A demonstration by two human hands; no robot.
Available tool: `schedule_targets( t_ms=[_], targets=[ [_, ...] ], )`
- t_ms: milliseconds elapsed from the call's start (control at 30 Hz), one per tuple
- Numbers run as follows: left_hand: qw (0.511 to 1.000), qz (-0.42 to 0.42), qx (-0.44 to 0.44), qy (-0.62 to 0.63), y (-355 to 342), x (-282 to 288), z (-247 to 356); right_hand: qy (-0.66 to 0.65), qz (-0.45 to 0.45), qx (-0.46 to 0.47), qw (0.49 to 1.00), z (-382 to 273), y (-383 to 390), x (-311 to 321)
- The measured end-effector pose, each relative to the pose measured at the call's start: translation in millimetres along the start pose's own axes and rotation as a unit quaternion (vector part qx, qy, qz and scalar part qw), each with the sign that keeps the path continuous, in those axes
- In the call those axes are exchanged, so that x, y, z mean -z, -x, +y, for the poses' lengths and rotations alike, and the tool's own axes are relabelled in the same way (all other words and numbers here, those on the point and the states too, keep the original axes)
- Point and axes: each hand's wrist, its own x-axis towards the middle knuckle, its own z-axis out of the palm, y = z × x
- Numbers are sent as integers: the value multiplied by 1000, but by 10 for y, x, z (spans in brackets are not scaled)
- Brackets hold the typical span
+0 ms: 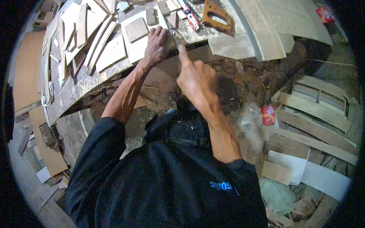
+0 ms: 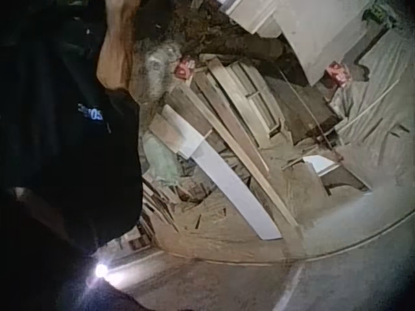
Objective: Cutting a small piece of wood with a hacksaw and then sanding the edges on a workshop bench.
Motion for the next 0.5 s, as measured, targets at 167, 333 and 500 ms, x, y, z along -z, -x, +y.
schedule_targets(
  t_ms=[167, 333, 500],
  targets=[
    [1000, -6, 21, -8, 60, -28, -23, 37, -9, 2, 999, 10, 22, 29],
    [999, -6, 39, 3, 7, 33, 63, 9, -4, -4, 1000, -42, -131, -17],
    [999, -9, 43, -3, 9, 9, 11, 22, 10, 8, 1000, 4, 34, 22]
  ],
)
